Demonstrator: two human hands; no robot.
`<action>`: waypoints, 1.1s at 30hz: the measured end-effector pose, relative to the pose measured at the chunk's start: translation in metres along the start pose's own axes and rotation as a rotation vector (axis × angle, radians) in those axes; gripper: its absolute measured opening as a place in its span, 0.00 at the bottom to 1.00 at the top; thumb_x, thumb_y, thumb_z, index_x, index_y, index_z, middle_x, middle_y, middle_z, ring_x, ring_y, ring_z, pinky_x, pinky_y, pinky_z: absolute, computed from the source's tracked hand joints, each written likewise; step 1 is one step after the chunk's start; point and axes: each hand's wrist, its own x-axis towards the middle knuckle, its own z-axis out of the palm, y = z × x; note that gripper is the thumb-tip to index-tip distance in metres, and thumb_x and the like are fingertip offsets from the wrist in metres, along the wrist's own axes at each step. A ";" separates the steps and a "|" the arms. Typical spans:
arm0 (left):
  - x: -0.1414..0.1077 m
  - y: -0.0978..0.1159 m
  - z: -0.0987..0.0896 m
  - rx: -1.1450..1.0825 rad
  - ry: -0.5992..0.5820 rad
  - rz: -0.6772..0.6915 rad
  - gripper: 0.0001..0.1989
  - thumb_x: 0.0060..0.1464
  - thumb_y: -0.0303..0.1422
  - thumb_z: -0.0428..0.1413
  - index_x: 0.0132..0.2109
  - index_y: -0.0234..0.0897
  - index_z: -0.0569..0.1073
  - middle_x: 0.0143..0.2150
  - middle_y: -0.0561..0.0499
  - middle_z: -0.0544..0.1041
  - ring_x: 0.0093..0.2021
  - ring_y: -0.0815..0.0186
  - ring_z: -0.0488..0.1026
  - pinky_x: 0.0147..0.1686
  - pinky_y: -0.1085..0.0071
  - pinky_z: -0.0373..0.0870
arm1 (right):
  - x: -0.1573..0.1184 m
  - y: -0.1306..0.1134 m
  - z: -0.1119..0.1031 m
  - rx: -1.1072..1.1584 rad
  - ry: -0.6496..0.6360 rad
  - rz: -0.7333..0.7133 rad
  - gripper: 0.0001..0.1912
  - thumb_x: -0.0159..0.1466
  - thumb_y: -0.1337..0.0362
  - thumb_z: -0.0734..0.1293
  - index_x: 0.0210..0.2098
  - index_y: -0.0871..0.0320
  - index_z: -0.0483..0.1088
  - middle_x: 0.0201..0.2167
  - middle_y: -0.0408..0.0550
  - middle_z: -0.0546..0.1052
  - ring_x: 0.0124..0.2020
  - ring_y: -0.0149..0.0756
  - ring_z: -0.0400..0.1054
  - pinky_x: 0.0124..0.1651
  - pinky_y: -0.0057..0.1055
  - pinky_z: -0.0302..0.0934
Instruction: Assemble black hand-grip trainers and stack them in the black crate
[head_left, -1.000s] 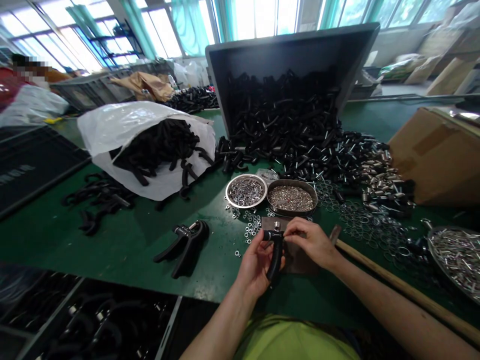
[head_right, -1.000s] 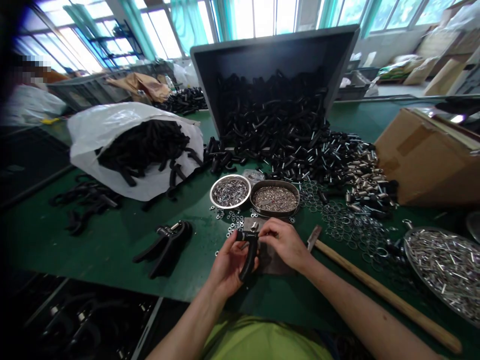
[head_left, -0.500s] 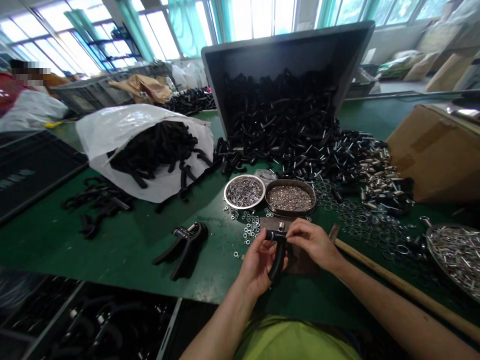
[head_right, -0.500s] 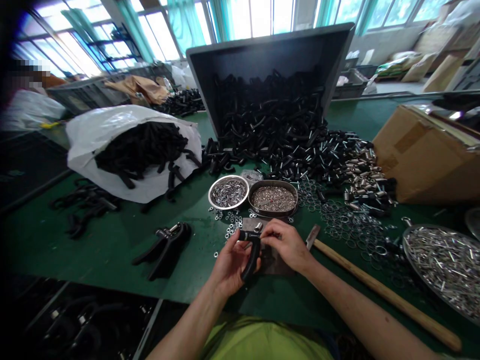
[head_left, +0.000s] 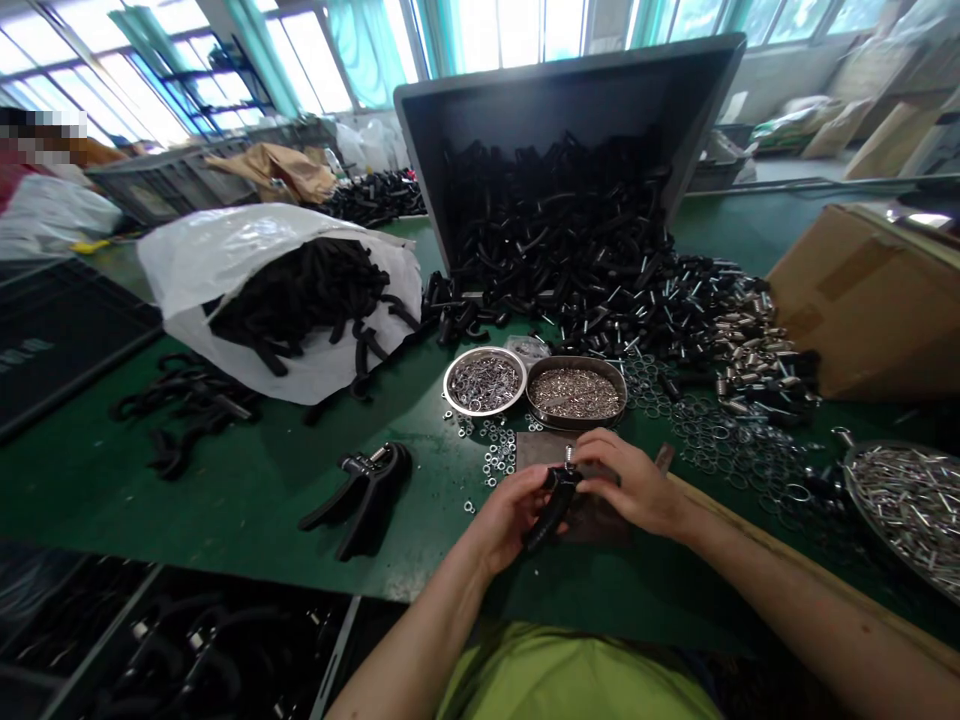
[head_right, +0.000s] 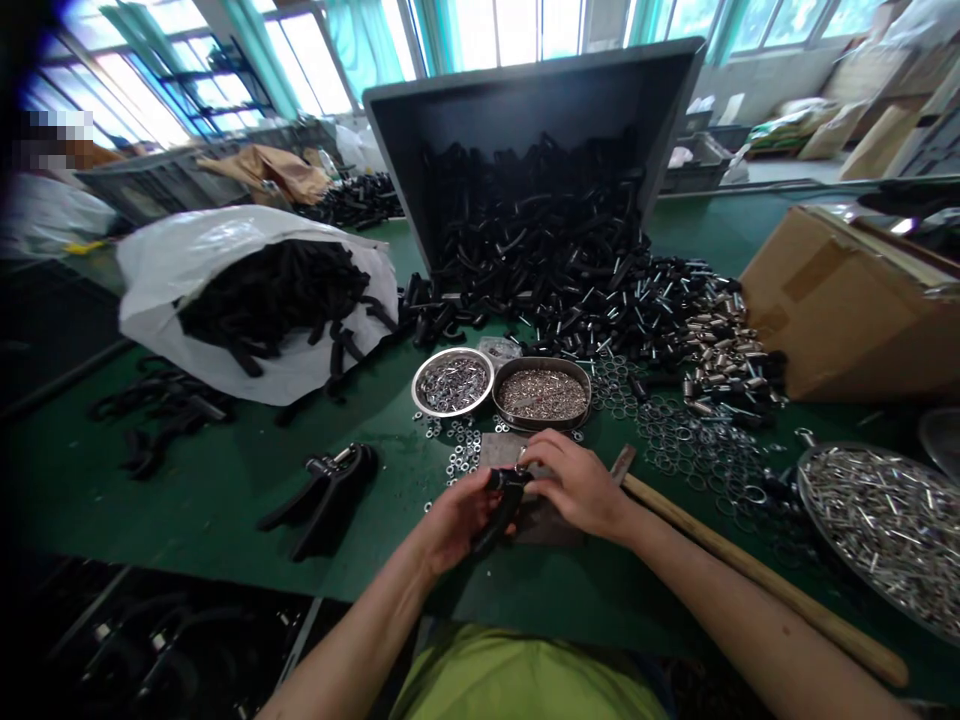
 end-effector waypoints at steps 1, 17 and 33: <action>0.002 0.003 -0.001 0.129 -0.001 0.050 0.19 0.48 0.39 0.61 0.45 0.33 0.75 0.40 0.45 0.78 0.37 0.64 0.74 0.38 0.69 0.70 | 0.000 0.002 -0.003 -0.137 -0.026 -0.111 0.11 0.61 0.67 0.64 0.44 0.56 0.69 0.47 0.54 0.72 0.47 0.41 0.65 0.48 0.40 0.61; 0.010 -0.022 0.003 1.726 0.201 0.613 0.31 0.36 0.43 0.66 0.48 0.35 0.70 0.43 0.46 0.72 0.46 0.55 0.66 0.45 0.60 0.66 | -0.071 0.039 -0.015 -0.833 -0.030 -0.122 0.15 0.65 0.63 0.60 0.49 0.60 0.68 0.48 0.55 0.73 0.48 0.45 0.64 0.48 0.41 0.59; 0.010 -0.021 0.006 1.767 0.249 0.575 0.31 0.34 0.46 0.66 0.46 0.38 0.71 0.44 0.48 0.70 0.46 0.56 0.66 0.44 0.62 0.65 | -0.079 -0.029 -0.024 -0.315 0.266 0.261 0.15 0.67 0.61 0.53 0.47 0.56 0.67 0.31 0.49 0.77 0.28 0.36 0.73 0.31 0.30 0.67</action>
